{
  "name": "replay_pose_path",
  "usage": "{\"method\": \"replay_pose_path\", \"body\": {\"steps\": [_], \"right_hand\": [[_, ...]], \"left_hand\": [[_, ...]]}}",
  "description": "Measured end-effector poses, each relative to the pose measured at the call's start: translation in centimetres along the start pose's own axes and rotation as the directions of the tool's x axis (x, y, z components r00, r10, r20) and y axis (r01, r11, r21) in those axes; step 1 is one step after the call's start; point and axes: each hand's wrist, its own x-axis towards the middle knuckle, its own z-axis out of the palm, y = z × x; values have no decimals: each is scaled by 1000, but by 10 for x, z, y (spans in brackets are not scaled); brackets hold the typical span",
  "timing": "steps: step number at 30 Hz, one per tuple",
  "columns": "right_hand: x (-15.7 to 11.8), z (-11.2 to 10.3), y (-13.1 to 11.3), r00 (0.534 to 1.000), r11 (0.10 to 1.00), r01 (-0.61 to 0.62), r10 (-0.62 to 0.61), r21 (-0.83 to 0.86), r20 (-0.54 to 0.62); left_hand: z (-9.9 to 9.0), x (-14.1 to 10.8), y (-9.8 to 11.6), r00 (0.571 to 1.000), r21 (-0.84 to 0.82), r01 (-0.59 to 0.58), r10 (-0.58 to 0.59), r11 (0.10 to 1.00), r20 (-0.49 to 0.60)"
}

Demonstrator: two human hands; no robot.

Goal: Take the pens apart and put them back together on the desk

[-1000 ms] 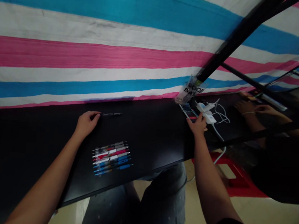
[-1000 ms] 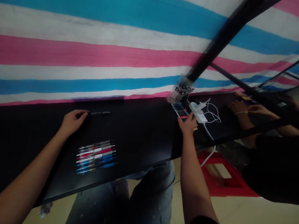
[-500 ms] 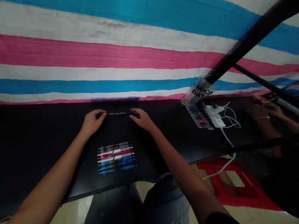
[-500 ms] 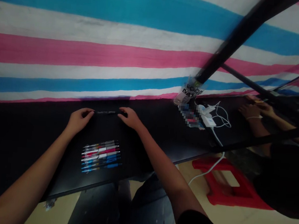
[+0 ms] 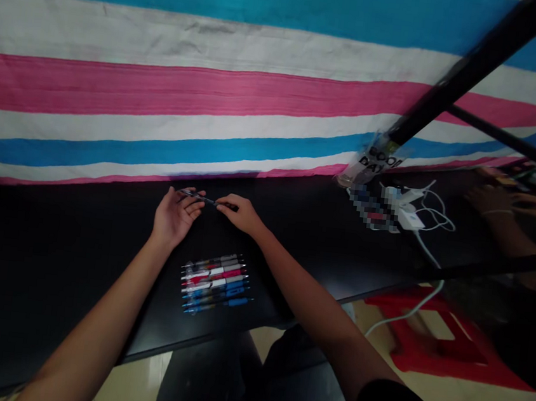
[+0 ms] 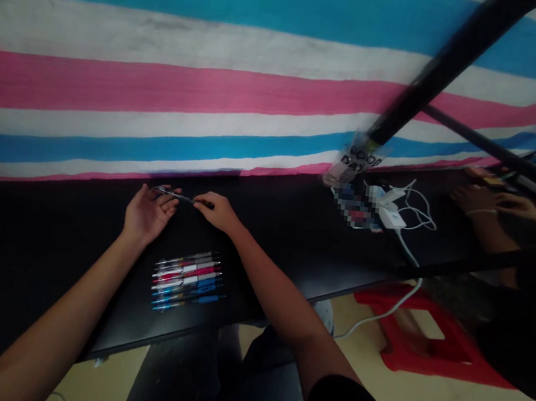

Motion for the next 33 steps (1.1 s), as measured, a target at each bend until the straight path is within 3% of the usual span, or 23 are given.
{"method": "replay_pose_path", "body": {"steps": [4, 9, 13, 18, 27, 33], "right_hand": [[0, 2, -5, 999, 999, 35, -35, 19, 23], [0, 6, -10, 995, 995, 97, -97, 14, 4], [0, 6, -9, 999, 1000, 25, -25, 17, -33], [1, 4, -3, 998, 997, -20, 24, 72, -57], [3, 4, 2, 991, 985, -68, 86, 157, -107], [3, 3, 2, 988, 973, -92, 116, 211, -103]], "left_hand": [[3, -4, 0, 998, -72, 28, -25, 997, 49], [2, -2, -2, 999, -6, -45, 45, 999, -1], [0, 0, -1, 994, 43, -98, 100, 994, -44], [-3, 2, 3, 987, -18, -125, 123, 992, -100], [0, -1, 6, 994, -76, -101, 99, 992, -41], [3, -5, 9, 992, 46, -113, 115, 993, -49]]}}
